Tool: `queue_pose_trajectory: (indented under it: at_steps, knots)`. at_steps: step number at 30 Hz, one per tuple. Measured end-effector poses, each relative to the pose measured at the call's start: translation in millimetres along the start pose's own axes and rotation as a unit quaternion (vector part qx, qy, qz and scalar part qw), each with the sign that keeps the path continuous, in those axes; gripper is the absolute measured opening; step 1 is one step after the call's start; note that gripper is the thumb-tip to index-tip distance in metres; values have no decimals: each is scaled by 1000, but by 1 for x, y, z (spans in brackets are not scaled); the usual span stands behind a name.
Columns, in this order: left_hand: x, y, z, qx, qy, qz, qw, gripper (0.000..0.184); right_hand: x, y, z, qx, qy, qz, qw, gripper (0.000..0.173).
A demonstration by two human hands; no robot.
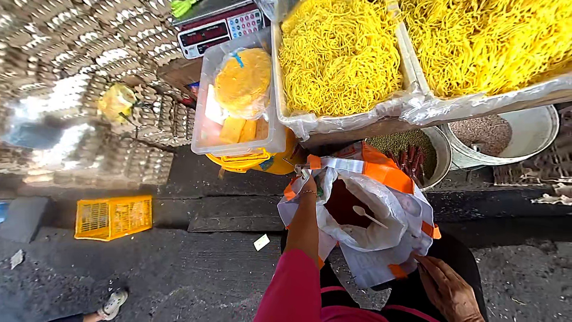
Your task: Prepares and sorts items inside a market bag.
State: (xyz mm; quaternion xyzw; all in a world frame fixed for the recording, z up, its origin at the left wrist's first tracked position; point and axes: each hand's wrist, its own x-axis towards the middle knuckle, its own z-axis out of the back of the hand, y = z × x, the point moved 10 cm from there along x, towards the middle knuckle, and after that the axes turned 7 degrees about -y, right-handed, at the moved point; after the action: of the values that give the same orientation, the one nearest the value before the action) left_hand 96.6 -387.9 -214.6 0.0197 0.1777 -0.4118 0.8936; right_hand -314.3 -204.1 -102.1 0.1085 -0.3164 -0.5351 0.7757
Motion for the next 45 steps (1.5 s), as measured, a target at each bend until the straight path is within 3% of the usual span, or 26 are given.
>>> queue_pose_trajectory:
  at_steps: [7, 16, 25, 28, 33, 35, 37, 41, 43, 45]
  knots:
    - [2, 9, -11, -9, -4, 38, 999, 44, -1, -1, -2, 6, -3, 2, 1000, 32]
    - [-25, -1, 18, -41, -12, -17, 999, 44, -1, 0, -3, 4, -7, 10, 1000, 34]
    - [-82, 11, 72, -236, -70, -82, 966, 31, 0, 8, -5, 15, -3, 24, 1000, 35]
    - [-111, 28, 90, -356, -68, -84, 928, 33, -2, 12, -7, 20, -1, 30, 999, 35]
    - [-164, 49, 122, -633, -38, -85, 769, 24, -4, 17, -14, 38, 16, 31, 999, 34]
    - [-187, 53, 135, -676, -24, -86, 732, 22, -7, 17, -19, 43, 20, 31, 998, 33]
    - [-211, 55, 146, -668, -14, -113, 735, 24, -10, 16, -21, 52, 43, 18, 998, 29]
    - [-270, 61, 162, -592, -3, -172, 787, 29, 8, 47, -20, 134, 140, -13, 981, 25]
    - [-301, 60, 155, -544, 36, -197, 815, 30, 21, 78, -26, 214, 221, -32, 951, 34]
    - [-323, 59, 135, -530, 67, -220, 817, 28, 30, 111, -37, 309, 294, -52, 903, 53]
